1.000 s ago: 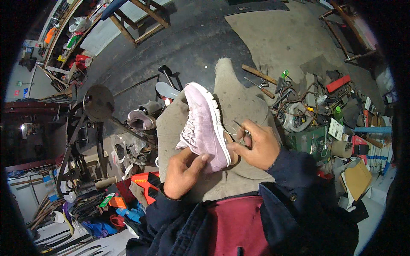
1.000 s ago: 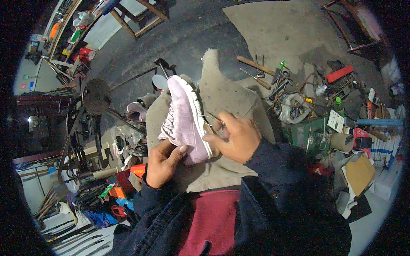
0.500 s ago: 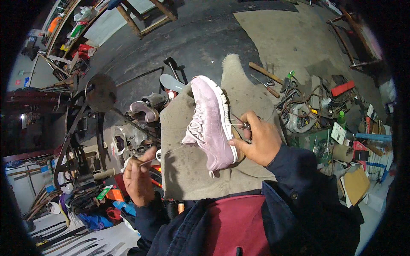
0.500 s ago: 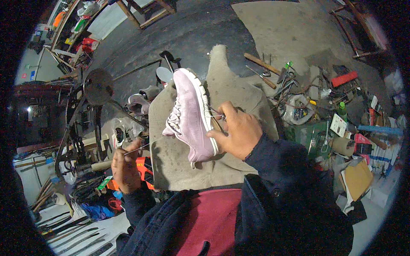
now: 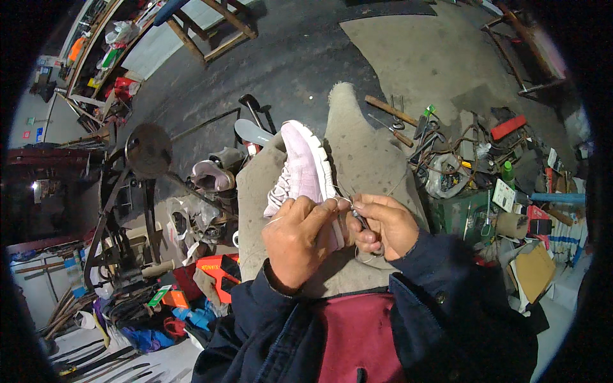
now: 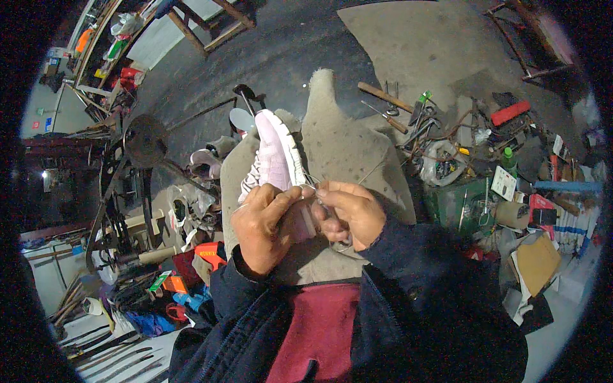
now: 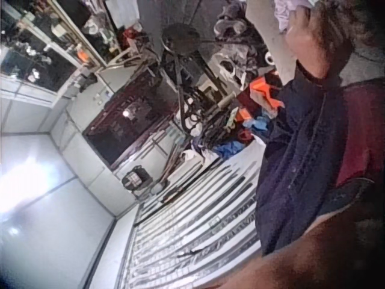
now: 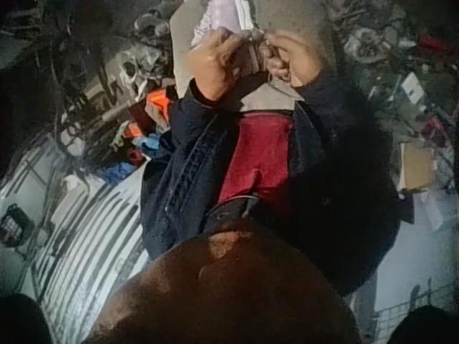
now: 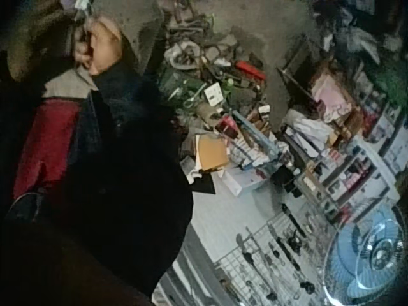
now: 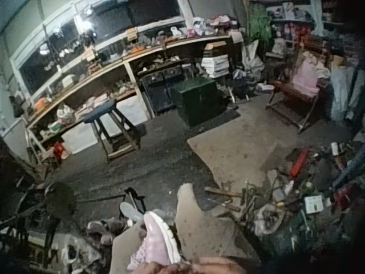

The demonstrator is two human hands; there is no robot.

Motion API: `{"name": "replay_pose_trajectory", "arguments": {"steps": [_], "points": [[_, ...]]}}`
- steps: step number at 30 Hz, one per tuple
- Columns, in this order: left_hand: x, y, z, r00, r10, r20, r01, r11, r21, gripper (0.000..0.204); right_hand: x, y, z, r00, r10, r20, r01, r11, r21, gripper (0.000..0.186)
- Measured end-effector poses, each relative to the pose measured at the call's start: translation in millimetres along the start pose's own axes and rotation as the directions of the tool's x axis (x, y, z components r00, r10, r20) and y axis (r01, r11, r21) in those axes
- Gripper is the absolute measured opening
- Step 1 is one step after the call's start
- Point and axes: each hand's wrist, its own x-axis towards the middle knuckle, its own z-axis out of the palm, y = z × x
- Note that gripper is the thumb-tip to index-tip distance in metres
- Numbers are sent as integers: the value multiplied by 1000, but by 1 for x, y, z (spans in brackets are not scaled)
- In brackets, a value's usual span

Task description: The person sews a pink sneaker by hand using a needle and thread. They repeatedly push the needle through the shoe's upper and pull the thread tight, working along the side of the shoe while seated.

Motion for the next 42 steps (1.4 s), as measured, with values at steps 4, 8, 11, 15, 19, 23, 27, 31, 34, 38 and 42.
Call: {"name": "replay_pose_trajectory", "arguments": {"steps": [4,8,11,15,19,23,27,31,34,38,42], "points": [[-1,-9,7,997,-73,17,72,997,36,31,3,5,5,992,-127,30,129,985,-111,21],[3,-21,13,978,-179,-110,162,976,-147,15,-2,-19,2,962,-257,89,239,643,-728,19],[4,-24,15,929,-335,-155,276,910,-309,11,-13,-41,-1,977,-188,102,164,354,-921,17],[3,-23,14,918,-374,-134,315,891,-325,10,-11,-45,4,983,-130,126,163,327,-931,16],[2,-27,8,962,-259,-87,224,930,-291,10,13,-37,10,887,-358,290,336,70,-939,16],[-1,-28,6,970,-235,-57,211,939,-272,11,25,-42,16,830,-455,323,244,-225,-943,14],[-1,-26,11,934,-342,-106,290,896,-336,10,19,-49,24,879,-388,276,142,-340,-929,15],[5,-27,14,904,-414,-109,347,857,-382,11,13,-46,19,844,-390,368,336,-150,-930,13],[7,-29,14,910,-400,-108,352,883,-310,12,-3,-55,-10,848,-460,261,440,340,-831,13],[6,-32,14,906,-412,-99,364,875,-318,12,-33,-128,-76,475,-880,-23,878,476,-50,28],[7,-34,18,906,-413,-97,369,880,-300,12,-61,-144,-98,273,-862,-427,932,347,-104,38]]}}
